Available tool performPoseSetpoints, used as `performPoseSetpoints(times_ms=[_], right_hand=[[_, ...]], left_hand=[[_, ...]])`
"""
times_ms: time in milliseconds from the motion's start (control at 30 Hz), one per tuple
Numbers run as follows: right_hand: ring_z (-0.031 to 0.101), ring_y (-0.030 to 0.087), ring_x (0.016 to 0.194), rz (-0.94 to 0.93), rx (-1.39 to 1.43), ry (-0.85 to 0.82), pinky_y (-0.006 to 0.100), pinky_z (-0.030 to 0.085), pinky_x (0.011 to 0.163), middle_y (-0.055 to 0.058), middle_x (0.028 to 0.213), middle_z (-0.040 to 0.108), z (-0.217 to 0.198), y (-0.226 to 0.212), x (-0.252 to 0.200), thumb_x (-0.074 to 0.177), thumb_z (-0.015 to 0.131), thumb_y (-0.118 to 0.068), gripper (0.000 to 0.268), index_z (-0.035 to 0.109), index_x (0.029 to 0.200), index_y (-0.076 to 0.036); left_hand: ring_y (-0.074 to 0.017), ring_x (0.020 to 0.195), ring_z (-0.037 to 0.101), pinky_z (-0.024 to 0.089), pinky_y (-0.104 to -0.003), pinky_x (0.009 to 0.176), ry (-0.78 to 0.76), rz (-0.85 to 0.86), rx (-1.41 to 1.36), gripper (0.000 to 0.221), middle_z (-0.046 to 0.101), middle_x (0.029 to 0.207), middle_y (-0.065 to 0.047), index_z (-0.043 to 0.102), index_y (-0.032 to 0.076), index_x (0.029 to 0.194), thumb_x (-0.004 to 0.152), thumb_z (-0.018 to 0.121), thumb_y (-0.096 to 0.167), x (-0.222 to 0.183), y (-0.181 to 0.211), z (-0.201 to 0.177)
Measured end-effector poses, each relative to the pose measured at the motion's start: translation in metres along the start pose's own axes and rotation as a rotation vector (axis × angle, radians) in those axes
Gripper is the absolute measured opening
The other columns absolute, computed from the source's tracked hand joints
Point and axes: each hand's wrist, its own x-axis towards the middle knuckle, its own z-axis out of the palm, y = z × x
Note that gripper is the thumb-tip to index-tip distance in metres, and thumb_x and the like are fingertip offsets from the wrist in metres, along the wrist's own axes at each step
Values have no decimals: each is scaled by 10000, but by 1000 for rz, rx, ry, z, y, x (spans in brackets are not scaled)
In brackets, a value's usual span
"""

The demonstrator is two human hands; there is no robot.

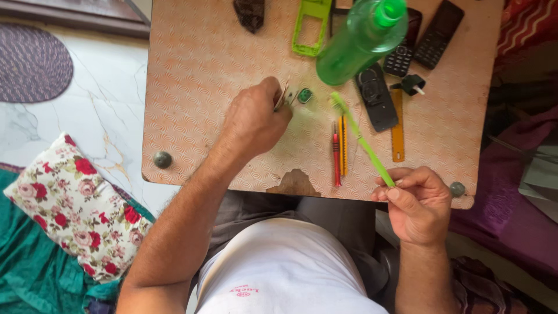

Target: The person removes the back cover and battery of a mobile phone, uses a screwdriver to take out internal components, and cleans the circuit board with a toothbrush and liquid from a green bottle.

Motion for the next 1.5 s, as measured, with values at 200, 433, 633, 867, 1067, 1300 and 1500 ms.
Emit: performPoseSetpoints(times_ms=[200, 433, 633, 867, 1067, 1300, 1500], right_hand=[[763, 278, 891, -127, -268, -5, 412, 657, 839, 293, 1149, 700, 20, -3, 9, 958, 677, 144, 175, 643, 1102, 51], [755, 235, 970, -357, -805, 4, 332, 657, 877, 243, 1123, 719, 45, -9, 21, 1011, 724, 93, 141, 669, 1140, 72], [767, 204, 942, -512, -1237, -57, 272, 634, 804, 190, 1097, 746, 63, -7, 38, 1003, 771, 77, 145, 701, 1114, 13], [728, 242, 911, -619, -1398, -152, 296, 583, 727, 154, 1056, 723, 84, -4, 49, 960, 805, 49, 181, 717, 1101, -23], [707, 212, 840, -524, -1454, -101, 307, 561, 701, 135, 1047, 703, 84, -14, 53, 967, 769, 86, 220, 738, 1146, -37], [710, 243, 864, -457, -1323, -161, 336, 582, 731, 156, 1059, 702, 63, 0, 56, 883, 763, 48, 284, 681, 1142, -35], [669, 280, 792, -572, -1301, -233, 389, 547, 703, 125, 959, 699, 53, 2, 69, 855, 787, 47, 312, 684, 1145, -2]], left_hand=[[-196, 676, 732, 598, -368, 578, -250, -191, -906, 139, 720, 819, -124, 615, 32, 949, 855, 622, 134, 5, -13, 1], [-238, 590, 664, 573, -388, 509, -353, -332, -1355, 270, 674, 809, -138, 523, 33, 1142, 928, 570, 192, 24, -24, 20], [-227, 626, 684, 606, -401, 542, -506, -355, -1417, 467, 703, 834, -134, 613, 30, 1227, 1004, 440, 402, 26, -30, 23], [-240, 636, 700, 609, -403, 533, -530, -291, -1348, 565, 690, 813, -142, 635, -11, 1216, 1028, 412, 474, 28, -28, 22], [-218, 626, 676, 609, -392, 536, -554, -255, -1361, 594, 668, 811, -114, 639, -19, 1235, 1026, 396, 480, 35, -28, 20], [-213, 639, 659, 614, -385, 581, -562, -177, -1256, 508, 612, 872, -82, 582, -12, 1280, 1023, 447, 405, 32, -15, 26], [-215, 598, 642, 566, -351, 551, -539, 7, -1202, 633, 632, 871, -104, 573, -60, 1342, 1031, 473, 483, 31, -19, 25]])
